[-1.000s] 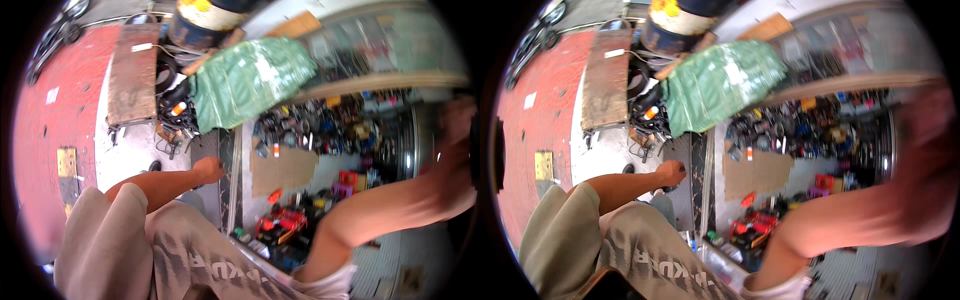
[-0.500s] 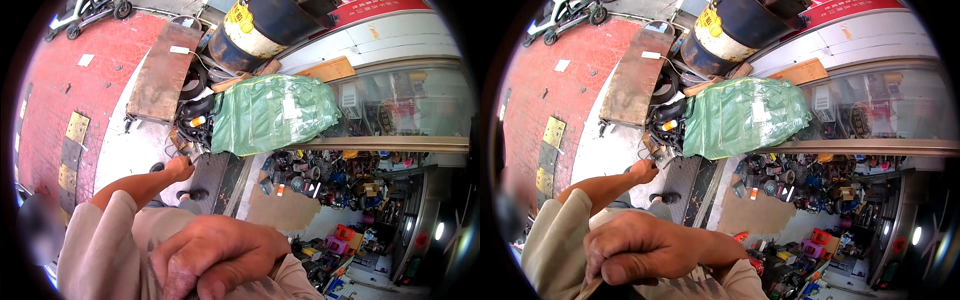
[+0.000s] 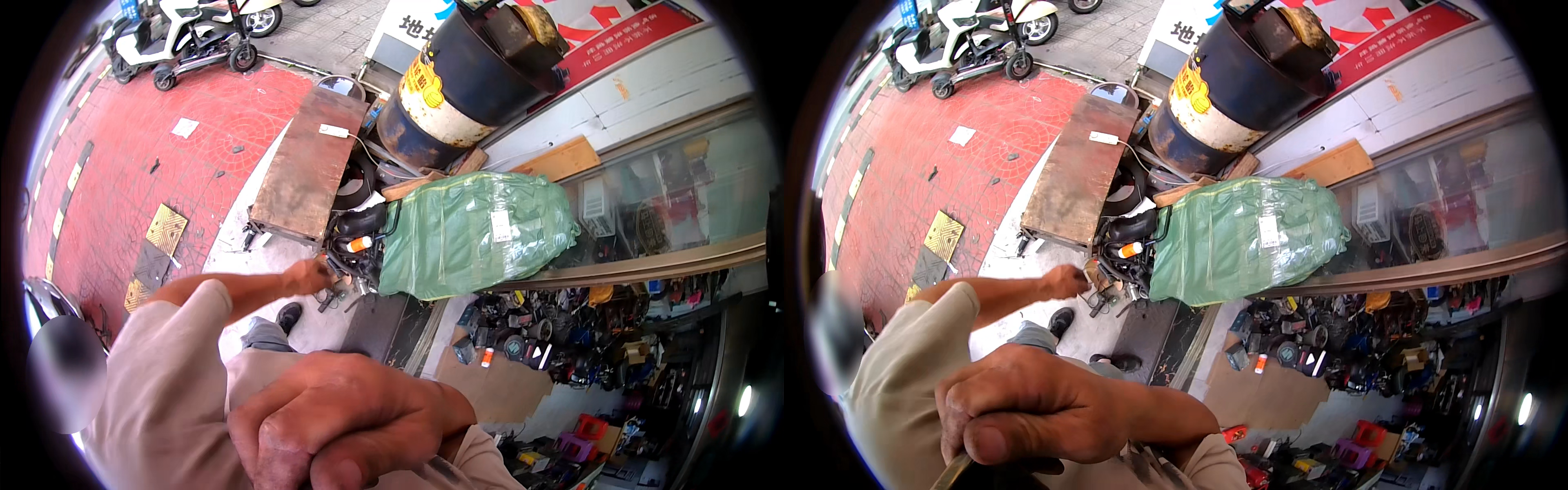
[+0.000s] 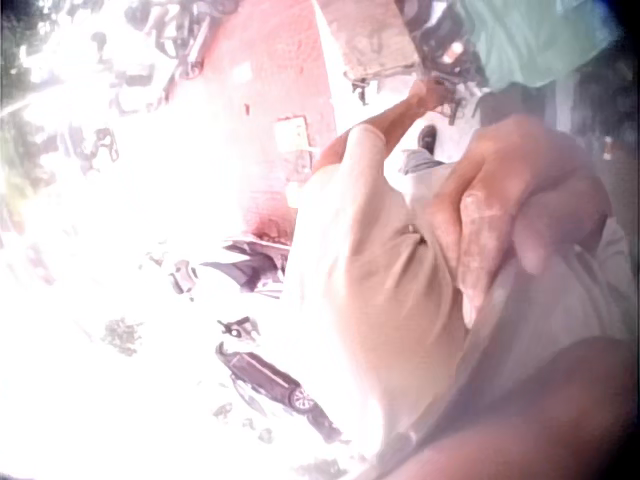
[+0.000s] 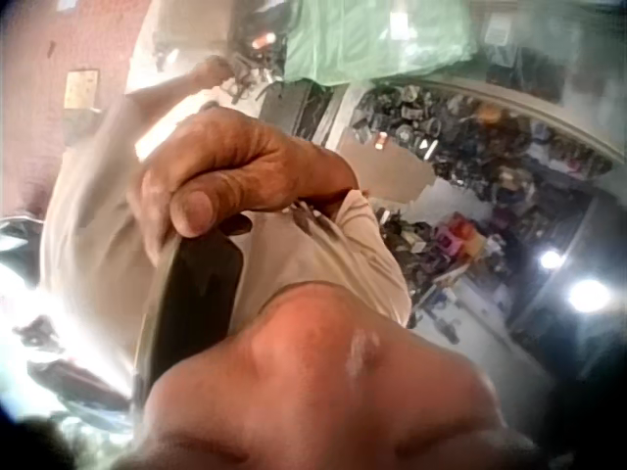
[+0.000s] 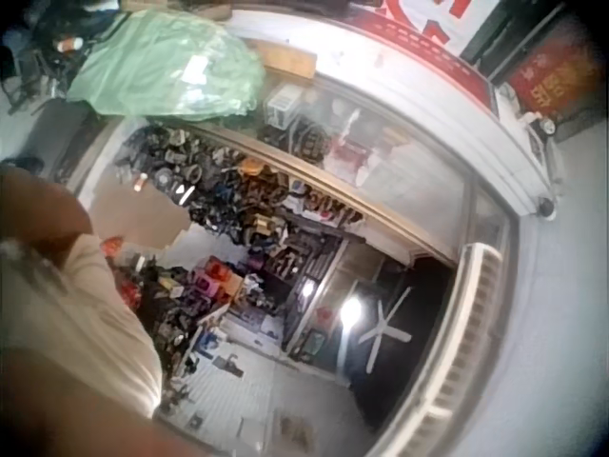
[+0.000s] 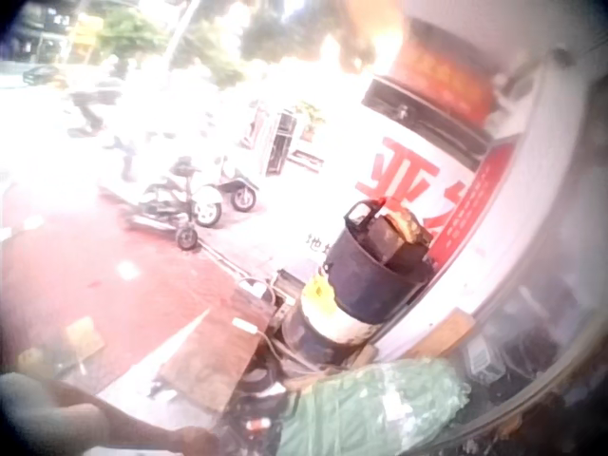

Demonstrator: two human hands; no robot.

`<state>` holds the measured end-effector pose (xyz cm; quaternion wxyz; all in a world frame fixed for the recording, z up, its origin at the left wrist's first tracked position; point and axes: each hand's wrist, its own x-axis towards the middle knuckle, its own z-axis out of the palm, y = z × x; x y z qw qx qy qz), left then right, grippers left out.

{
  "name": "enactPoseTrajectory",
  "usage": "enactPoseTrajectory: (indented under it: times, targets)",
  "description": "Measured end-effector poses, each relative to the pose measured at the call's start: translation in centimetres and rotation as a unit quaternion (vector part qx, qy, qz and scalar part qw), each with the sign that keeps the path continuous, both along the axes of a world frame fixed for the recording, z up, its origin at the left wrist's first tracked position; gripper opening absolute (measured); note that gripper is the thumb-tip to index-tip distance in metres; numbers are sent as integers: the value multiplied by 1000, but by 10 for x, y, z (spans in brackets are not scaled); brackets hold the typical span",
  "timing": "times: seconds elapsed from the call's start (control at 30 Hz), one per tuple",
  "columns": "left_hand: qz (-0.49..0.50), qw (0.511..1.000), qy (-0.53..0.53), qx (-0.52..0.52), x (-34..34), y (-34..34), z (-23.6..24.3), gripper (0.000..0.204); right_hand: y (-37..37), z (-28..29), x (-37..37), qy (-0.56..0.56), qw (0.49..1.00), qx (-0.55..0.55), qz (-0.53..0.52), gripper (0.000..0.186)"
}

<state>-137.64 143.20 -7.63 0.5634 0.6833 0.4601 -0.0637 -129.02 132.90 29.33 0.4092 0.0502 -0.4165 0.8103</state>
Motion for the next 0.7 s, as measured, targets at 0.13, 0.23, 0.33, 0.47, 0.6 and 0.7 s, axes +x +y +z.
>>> enactPoseTrajectory:
  times: [0.13,0.23,0.33,0.47,0.6,0.7]
  targets:
    - [152,953,-188,-184,17,62,86,38,-6,16,-6,-47,998,24,-23,42]
    - [251,788,-422,-371,-1,86,167,43,7,7,-5,-95,995,22,-16,46]
    - [142,710,-555,-409,11,90,223,51,7,12,6,-167,981,-6,-97,59]
    - [93,664,-607,-427,9,87,253,59,11,14,-7,-249,945,32,-209,69]
    - [112,618,-637,-448,-12,83,249,63,41,-21,3,-396,798,104,-442,63]
    - [107,570,-678,-452,-22,76,251,67,57,-33,21,-433,765,68,-471,59]
